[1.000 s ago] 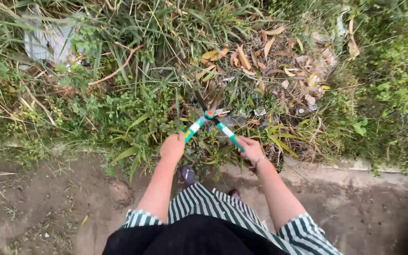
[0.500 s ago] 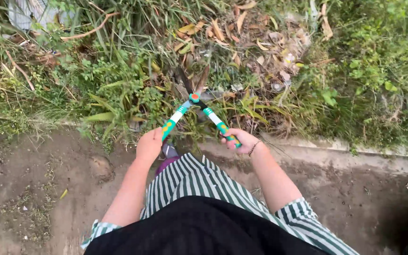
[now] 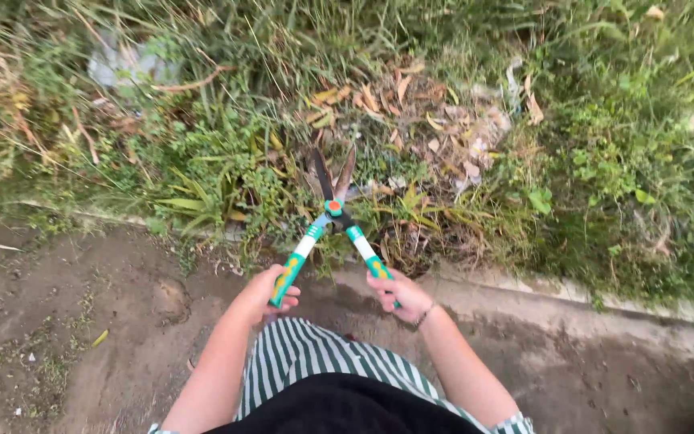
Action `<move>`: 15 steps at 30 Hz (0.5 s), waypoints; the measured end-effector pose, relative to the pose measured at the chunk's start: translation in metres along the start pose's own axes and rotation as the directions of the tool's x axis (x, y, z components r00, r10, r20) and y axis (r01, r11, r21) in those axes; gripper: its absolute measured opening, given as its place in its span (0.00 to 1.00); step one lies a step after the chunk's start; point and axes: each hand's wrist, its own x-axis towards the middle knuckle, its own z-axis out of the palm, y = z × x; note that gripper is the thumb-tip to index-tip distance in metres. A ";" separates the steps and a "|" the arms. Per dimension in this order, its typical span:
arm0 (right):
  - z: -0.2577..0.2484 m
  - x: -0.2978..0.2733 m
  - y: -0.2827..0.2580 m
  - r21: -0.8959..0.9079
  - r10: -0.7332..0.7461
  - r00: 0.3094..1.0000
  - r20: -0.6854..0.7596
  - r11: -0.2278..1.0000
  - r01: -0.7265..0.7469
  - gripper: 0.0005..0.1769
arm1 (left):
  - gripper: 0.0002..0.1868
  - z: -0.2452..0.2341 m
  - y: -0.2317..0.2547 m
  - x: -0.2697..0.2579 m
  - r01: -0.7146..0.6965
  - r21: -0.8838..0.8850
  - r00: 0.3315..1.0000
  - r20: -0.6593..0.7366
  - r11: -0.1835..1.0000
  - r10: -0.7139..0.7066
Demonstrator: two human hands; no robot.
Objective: Trimming overgrown grass and weeds along a driveway using garden shears.
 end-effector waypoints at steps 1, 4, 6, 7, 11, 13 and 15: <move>0.006 -0.007 0.003 -0.023 -0.002 1.000 -0.014 1.000 0.001 0.13 | 0.21 0.002 0.006 -0.017 0.069 -0.048 0.997 0.046 0.996 -0.067; 0.020 -0.018 0.007 -0.023 -0.002 1.000 -0.011 1.000 0.001 0.13 | 0.19 -0.005 -0.008 -0.021 0.009 -0.013 0.994 0.111 1.000 -0.007; 0.026 -0.021 0.012 -0.016 -0.011 1.000 0.003 1.000 0.011 0.13 | 0.17 -0.014 -0.025 -0.015 -0.061 0.011 0.991 0.123 0.998 0.060; 0.030 -0.022 0.014 -0.006 -0.007 1.000 0.009 1.000 0.007 0.12 | 0.16 -0.020 -0.033 -0.011 -0.116 0.032 0.984 0.141 0.993 0.111; 0.057 -0.021 0.039 -0.007 -0.016 1.000 0.025 1.000 0.016 0.12 | 0.15 -0.049 -0.062 -0.027 -0.195 0.014 0.973 0.128 0.981 0.192; 0.080 -0.021 0.057 -0.037 0.021 1.000 0.008 0.999 -0.021 0.12 | 0.14 -0.072 -0.077 -0.052 -0.216 0.028 0.971 0.112 0.976 0.212; 0.106 -0.011 0.076 -0.065 0.050 0.998 0.026 0.997 -0.048 0.12 | 0.14 -0.104 -0.100 -0.064 -0.200 0.027 0.977 0.078 0.979 0.197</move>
